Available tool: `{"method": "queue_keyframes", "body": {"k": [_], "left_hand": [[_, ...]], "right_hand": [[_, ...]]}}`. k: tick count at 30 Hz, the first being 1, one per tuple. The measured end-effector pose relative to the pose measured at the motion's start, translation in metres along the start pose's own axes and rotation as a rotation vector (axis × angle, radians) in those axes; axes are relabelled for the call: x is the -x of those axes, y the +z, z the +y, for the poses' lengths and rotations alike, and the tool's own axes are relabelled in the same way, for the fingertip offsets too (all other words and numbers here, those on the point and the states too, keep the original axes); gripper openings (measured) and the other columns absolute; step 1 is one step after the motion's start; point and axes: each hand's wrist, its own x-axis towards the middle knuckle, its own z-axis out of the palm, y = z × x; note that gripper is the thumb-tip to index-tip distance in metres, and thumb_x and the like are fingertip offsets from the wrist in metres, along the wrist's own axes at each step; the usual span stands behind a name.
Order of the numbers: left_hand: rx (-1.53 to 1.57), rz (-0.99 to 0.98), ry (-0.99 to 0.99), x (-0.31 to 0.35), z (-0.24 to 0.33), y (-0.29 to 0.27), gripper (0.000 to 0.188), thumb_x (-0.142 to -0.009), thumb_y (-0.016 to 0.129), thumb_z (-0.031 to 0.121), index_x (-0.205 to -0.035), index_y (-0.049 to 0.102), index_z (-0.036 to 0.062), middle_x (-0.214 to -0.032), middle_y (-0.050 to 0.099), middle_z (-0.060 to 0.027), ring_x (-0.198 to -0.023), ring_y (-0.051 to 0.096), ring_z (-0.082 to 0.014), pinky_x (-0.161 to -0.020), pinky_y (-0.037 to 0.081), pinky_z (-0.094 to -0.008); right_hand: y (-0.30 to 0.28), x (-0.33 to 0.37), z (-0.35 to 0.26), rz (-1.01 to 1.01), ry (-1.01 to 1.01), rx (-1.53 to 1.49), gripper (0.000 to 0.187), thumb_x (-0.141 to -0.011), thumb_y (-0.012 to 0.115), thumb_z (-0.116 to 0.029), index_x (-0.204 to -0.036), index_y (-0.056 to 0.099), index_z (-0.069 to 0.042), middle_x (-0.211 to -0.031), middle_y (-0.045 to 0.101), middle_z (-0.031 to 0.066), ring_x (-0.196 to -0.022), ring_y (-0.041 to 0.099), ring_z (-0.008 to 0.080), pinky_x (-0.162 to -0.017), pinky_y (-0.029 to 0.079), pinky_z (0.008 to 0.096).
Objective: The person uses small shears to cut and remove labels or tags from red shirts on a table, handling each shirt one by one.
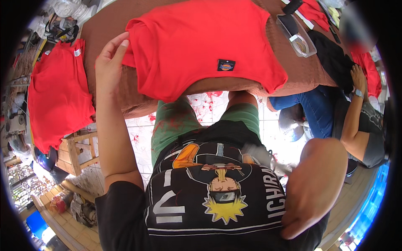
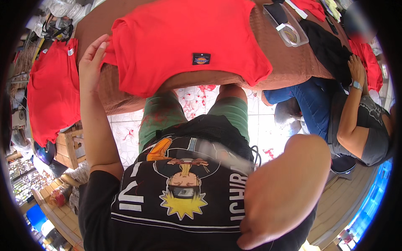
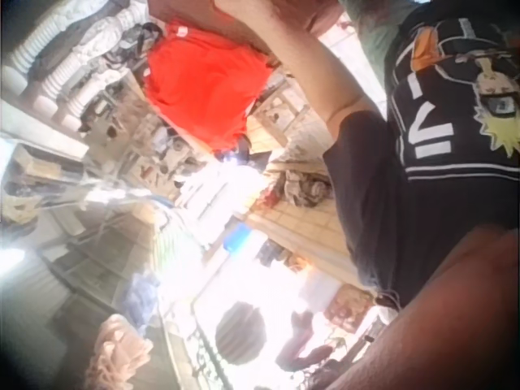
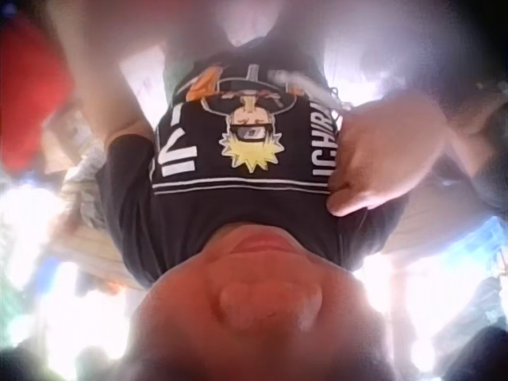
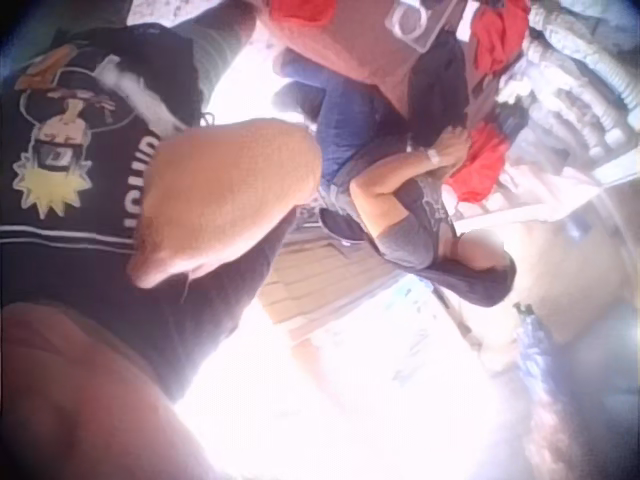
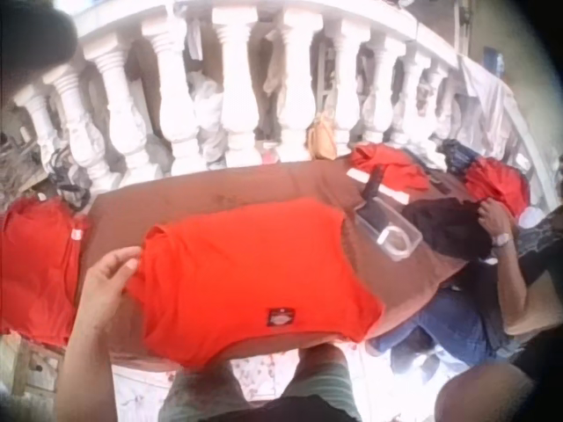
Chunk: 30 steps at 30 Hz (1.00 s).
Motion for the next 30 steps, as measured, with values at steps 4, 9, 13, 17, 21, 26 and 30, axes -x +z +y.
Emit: {"method": "queue_keyframes", "body": {"k": [4, 9, 13, 17, 21, 26, 30], "left_hand": [[-0.101, -0.17, 0.029, 0.016, -0.006, -0.013, 0.031, -0.093, 0.061, 0.019, -0.12, 0.062, 0.0034, -0.117, 0.064, -0.0039, -0.108, 0.057, -0.0121, -0.096, 0.041, -0.0263], [-0.357, -0.445, 0.008, 0.033, 0.018, 0.01, 0.036, -0.088, 0.066, 0.02, -0.117, 0.061, -0.0018, -0.112, 0.065, -0.0122, -0.103, 0.061, -0.0157, -0.092, 0.045, -0.0286], [-0.874, -0.161, 0.22, 0.046, 0.005, 0.028, 0.047, -0.079, 0.074, 0.027, -0.117, 0.062, 0.0018, -0.111, 0.063, -0.0198, -0.105, 0.061, -0.0299, -0.091, 0.048, -0.0351], [-0.89, -0.553, -0.236, 0.028, 0.03, 0.026, 0.047, -0.077, 0.076, 0.03, -0.106, 0.062, -0.0039, -0.094, 0.066, -0.0167, -0.093, 0.065, -0.0275, -0.081, 0.049, -0.0348], [-0.34, -0.469, -0.215, 0.026, 0.037, 0.03, 0.034, -0.084, 0.071, 0.025, -0.102, 0.062, -0.0036, -0.089, 0.068, -0.0046, -0.088, 0.063, -0.0132, -0.076, 0.048, -0.0276], [0.411, -0.333, -0.104, 0.03, 0.036, 0.054, 0.043, -0.089, 0.064, 0.01, -0.128, 0.052, -0.0043, -0.115, 0.062, -0.003, -0.104, 0.058, -0.0108, -0.091, 0.046, -0.0255], [0.228, -0.411, 0.077, 0.033, 0.047, 0.054, 0.067, -0.088, 0.06, -0.001, -0.146, 0.027, -0.0029, -0.134, 0.052, -0.01, -0.119, 0.052, -0.015, -0.101, 0.041, -0.0293]], "right_hand": [[-0.021, 0.021, -0.028, 0.015, 0.02, 0.264, 0.026, -0.089, 0.059, -0.016, -0.112, 0.063, -0.006, -0.079, 0.055, -0.0058, -0.062, 0.057, 0.0023, -0.045, 0.033, 0.015], [-0.024, 0.024, -0.045, 0.263, 0.147, 0.434, 0.018, -0.079, 0.059, -0.031, -0.076, 0.056, -0.013, -0.064, 0.043, -0.0069, -0.05, 0.045, 0.0048, -0.05, 0.035, 0.0247], [-0.038, 0.071, -0.018, 0.571, 0.192, 0.394, 0.017, -0.079, 0.07, -0.028, -0.083, 0.068, -0.012, -0.078, 0.055, -0.0076, -0.058, 0.052, 0.0014, -0.046, 0.029, 0.0177], [-0.063, 0.096, -0.008, 0.93, 0.736, 0.346, 0.026, -0.078, 0.076, -0.025, -0.087, 0.067, -0.003, -0.079, 0.064, 0.0044, -0.071, 0.061, 0.0097, -0.063, 0.047, 0.0235], [-0.073, 0.118, 0.036, 1.267, 0.887, 0.164, 0.012, -0.087, 0.066, -0.014, -0.091, 0.067, -0.003, -0.084, 0.066, 0.0027, -0.076, 0.061, 0.008, -0.071, 0.047, 0.0222], [-0.053, 0.091, 0.106, 1.553, 0.678, 0.345, 0.021, -0.085, 0.068, -0.008, -0.106, 0.068, -0.009, -0.071, 0.052, -0.0076, -0.066, 0.047, 0.0022, -0.064, 0.037, 0.0182], [-0.048, 0.041, 0.155, 1.791, 0.503, 0.064, 0.027, -0.08, 0.074, -0.004, -0.106, 0.067, -0.008, -0.066, 0.035, -0.0128, -0.062, 0.032, 0.0004, -0.058, 0.027, 0.0171]]}}
